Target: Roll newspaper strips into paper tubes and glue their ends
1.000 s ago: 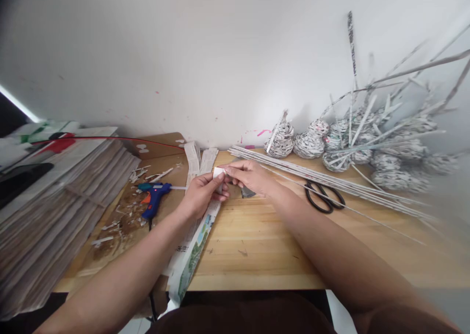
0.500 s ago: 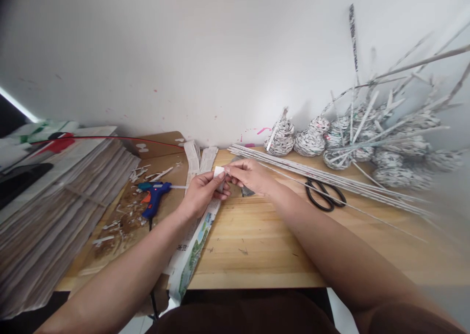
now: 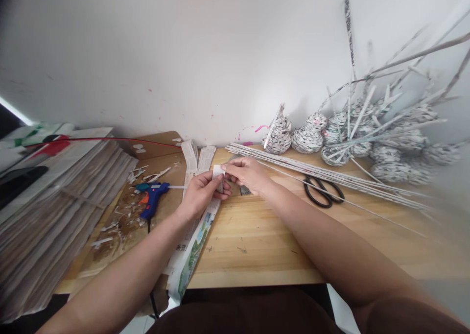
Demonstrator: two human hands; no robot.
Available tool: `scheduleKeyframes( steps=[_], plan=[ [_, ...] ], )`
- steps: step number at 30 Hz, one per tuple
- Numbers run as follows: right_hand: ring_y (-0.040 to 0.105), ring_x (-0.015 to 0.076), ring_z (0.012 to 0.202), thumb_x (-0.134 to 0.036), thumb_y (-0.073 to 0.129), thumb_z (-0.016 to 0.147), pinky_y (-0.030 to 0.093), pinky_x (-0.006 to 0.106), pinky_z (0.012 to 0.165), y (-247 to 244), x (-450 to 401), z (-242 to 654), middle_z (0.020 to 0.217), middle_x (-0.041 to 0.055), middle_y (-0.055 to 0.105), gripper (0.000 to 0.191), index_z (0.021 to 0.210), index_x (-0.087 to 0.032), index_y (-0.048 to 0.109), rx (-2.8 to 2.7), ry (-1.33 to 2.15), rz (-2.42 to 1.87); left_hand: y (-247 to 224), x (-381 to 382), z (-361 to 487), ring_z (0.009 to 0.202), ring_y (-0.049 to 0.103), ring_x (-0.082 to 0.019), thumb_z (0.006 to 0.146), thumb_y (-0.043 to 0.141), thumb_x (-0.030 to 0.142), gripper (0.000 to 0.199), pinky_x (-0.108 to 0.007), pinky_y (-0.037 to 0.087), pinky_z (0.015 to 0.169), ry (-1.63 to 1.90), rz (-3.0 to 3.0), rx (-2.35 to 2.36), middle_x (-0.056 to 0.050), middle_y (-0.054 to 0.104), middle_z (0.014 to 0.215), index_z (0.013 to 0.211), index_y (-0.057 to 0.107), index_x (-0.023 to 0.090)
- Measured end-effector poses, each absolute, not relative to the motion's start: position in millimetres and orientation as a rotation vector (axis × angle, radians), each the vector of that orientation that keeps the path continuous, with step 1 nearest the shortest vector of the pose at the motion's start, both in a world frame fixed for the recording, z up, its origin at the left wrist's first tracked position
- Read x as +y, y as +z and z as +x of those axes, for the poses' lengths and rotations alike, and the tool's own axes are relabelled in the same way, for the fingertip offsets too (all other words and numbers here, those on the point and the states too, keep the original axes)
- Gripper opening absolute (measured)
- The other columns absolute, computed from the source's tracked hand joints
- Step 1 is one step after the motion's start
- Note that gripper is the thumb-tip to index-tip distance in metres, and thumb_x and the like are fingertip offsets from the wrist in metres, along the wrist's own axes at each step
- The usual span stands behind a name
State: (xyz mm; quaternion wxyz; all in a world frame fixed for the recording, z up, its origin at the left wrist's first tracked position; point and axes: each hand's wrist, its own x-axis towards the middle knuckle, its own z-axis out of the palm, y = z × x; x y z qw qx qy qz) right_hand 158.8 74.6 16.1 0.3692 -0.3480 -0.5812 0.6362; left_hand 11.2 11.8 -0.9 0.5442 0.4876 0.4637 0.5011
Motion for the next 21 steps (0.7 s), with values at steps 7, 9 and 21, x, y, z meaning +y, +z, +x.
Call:
scheduleKeyframes(
  steps=[7,9,21],
  plan=[
    [0.035,0.0046,0.042,-0.040,0.081,0.062,0.018,0.018,0.035,10.8,74.1,155.1,0.051,-0.0042,0.050,0.031,0.066,-0.014,0.065,-1.385,1.651,-0.905,0.8,10.7,12.8,0.064,0.066,-0.015,0.081,0.064,0.045,0.035,-0.026,0.057,0.060,1.182,1.195,1.106,-0.006,0.068,0.074,0.091,0.066,0.012],
    [0.037,0.0046,0.042,-0.040,0.082,0.061,0.018,0.018,0.035,10.5,72.8,153.7,0.052,-0.0040,0.050,0.033,0.063,-0.015,0.062,-1.341,1.665,-0.918,2.5,9.9,13.6,0.064,0.066,-0.014,0.080,0.065,0.045,0.034,-0.026,0.057,0.060,1.184,1.203,1.112,-0.006,0.068,0.074,0.089,0.066,0.012],
    [0.034,0.0045,0.039,-0.049,0.080,0.061,0.018,0.018,0.035,6.1,69.6,149.8,0.047,-0.0055,0.046,0.045,0.056,-0.017,0.049,-1.291,1.643,-0.966,3.1,9.2,13.4,0.060,0.065,-0.014,0.074,0.071,0.044,0.036,-0.025,0.056,0.057,1.142,1.180,1.127,-0.007,0.068,0.071,0.087,0.067,0.010]
  ],
)
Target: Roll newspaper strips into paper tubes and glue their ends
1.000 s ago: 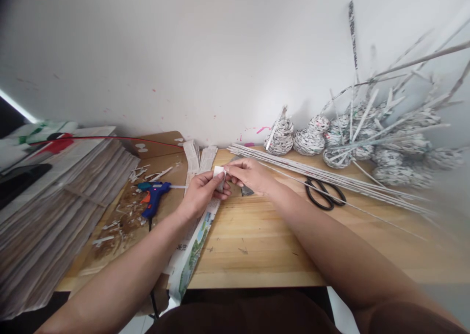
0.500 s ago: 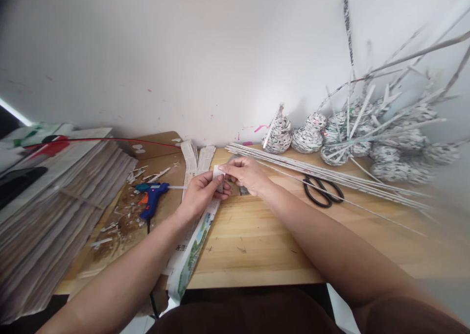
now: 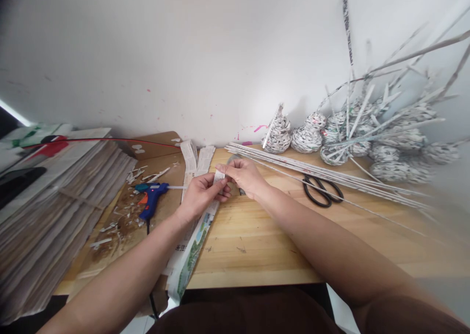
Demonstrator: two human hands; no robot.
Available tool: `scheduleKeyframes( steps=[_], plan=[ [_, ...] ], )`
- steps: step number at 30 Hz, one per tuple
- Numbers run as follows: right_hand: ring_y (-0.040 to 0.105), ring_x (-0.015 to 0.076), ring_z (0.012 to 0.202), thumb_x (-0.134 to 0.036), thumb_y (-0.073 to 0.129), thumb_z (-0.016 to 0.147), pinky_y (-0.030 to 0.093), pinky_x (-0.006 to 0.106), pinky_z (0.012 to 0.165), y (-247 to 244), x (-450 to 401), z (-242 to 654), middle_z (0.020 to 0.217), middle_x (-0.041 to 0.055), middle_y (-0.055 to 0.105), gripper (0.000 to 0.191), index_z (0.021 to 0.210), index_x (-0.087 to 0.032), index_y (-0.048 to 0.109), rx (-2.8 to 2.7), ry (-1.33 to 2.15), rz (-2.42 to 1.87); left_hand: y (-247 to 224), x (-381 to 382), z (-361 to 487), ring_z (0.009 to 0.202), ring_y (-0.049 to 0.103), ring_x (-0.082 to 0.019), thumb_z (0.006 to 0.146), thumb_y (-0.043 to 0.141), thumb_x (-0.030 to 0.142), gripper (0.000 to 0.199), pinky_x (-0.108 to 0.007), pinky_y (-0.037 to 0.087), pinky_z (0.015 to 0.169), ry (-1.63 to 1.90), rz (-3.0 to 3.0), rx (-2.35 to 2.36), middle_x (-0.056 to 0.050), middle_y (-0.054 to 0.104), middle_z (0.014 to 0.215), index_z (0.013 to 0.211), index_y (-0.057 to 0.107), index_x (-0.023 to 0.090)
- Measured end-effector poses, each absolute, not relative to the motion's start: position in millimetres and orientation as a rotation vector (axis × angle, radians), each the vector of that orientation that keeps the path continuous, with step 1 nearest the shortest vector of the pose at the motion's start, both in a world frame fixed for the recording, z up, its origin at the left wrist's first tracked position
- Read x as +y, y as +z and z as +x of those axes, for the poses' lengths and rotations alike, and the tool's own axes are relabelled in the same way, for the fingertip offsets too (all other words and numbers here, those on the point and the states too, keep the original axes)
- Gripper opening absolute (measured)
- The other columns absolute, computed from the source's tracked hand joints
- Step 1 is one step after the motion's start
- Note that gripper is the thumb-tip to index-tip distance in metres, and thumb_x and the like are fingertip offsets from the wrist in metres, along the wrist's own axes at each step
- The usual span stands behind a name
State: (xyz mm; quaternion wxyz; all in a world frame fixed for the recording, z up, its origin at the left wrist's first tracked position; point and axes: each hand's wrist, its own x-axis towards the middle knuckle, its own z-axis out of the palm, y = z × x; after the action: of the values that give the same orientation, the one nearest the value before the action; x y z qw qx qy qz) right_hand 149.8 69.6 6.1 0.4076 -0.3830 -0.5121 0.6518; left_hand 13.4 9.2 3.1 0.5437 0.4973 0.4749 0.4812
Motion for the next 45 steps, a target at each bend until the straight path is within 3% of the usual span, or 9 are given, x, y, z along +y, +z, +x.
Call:
scheduleKeyframes(
  steps=[5,10,21,28,45],
  plan=[
    [0.039,0.0055,0.043,-0.055,0.071,0.070,0.018,0.018,0.035,14,73,159,0.051,-0.0027,0.049,0.044,0.061,-0.015,0.057,-1.488,1.730,-0.869,2,11,10,0.060,0.065,-0.013,0.078,0.069,0.041,0.034,-0.025,0.056,0.059,1.144,1.121,1.075,-0.006,0.068,0.073,0.092,0.069,0.010],
    [0.042,0.0058,0.047,-0.044,0.078,0.067,0.021,0.018,0.037,15,76,165,0.058,-0.0022,0.054,0.032,0.073,-0.015,0.066,-1.598,1.723,-0.870,0,13,9,0.060,0.064,-0.013,0.076,0.071,0.041,0.031,-0.025,0.056,0.059,1.165,1.101,1.072,-0.006,0.068,0.072,0.084,0.069,0.011],
    [0.039,0.0053,0.045,-0.041,0.071,0.073,0.023,0.017,0.038,15,79,167,0.053,-0.0037,0.049,0.028,0.078,-0.014,0.069,-1.605,1.714,-0.926,-3,14,7,0.071,0.067,-0.016,0.079,0.067,0.042,0.035,-0.028,0.057,0.066,1.136,1.089,1.030,-0.009,0.071,0.082,0.094,0.070,0.011],
    [0.037,0.0052,0.042,-0.041,0.071,0.071,0.022,0.017,0.036,13,79,165,0.051,-0.0031,0.050,0.028,0.078,-0.013,0.069,-1.566,1.687,-0.977,-4,14,8,0.078,0.068,-0.017,0.075,0.071,0.034,0.028,-0.030,0.057,0.072,1.109,1.132,1.105,-0.009,0.072,0.086,0.093,0.070,0.013],
    [0.036,0.0036,0.040,-0.040,0.083,0.058,0.018,0.017,0.033,9,76,155,0.051,-0.0029,0.053,0.033,0.064,-0.013,0.064,-1.345,1.712,-0.983,-9,15,5,0.087,0.067,-0.022,0.078,0.068,0.037,0.031,-0.029,0.050,0.075,1.073,1.372,1.146,-0.008,0.073,0.095,0.098,0.071,0.014]
  ],
)
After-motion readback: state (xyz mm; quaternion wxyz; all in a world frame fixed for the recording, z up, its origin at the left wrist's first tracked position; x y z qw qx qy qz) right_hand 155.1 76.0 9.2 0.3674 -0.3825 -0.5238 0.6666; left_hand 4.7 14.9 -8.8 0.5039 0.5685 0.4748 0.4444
